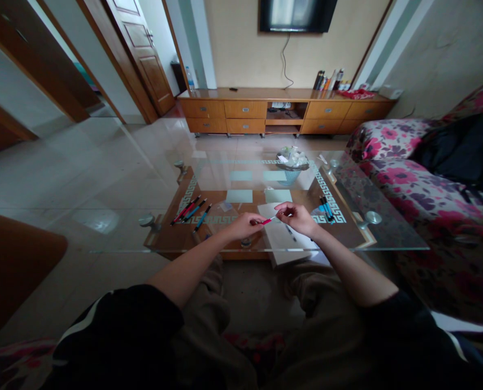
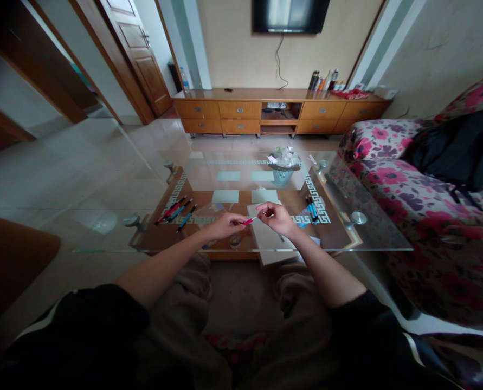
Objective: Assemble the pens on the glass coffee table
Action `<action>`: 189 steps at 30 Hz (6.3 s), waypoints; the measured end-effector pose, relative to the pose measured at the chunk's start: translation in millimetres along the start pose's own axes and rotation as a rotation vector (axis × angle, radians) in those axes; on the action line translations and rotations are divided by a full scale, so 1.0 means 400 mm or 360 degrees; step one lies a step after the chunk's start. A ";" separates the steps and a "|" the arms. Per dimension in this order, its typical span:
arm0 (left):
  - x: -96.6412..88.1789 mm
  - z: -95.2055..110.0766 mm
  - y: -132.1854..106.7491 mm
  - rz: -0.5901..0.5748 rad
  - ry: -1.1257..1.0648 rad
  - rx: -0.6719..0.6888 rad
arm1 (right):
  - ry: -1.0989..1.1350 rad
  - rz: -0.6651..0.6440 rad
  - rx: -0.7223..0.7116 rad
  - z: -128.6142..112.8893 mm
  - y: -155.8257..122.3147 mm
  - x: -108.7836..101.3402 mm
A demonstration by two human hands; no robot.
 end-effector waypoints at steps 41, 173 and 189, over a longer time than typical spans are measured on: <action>-0.001 -0.010 -0.006 0.0067 -0.0186 -0.0080 | -0.1609 -0.0132 0.0005 0.114 0.016 -0.113; -0.013 -0.001 0.004 0.0181 -0.0098 0.0049 | 0.0310 -0.0066 0.0312 0.043 -0.004 0.013; -0.018 0.003 0.007 0.0225 -0.0042 0.0079 | -0.0022 -0.0023 0.0078 0.028 -0.004 0.004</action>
Point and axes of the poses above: each hand's wrist, its own y-axis towards the middle knuckle, its own x-axis out of the palm, z = x × y, the point moved 1 cm from there along y, towards the middle knuckle, and after that the axes turned 11 degrees about z, right-handed, at the moved point
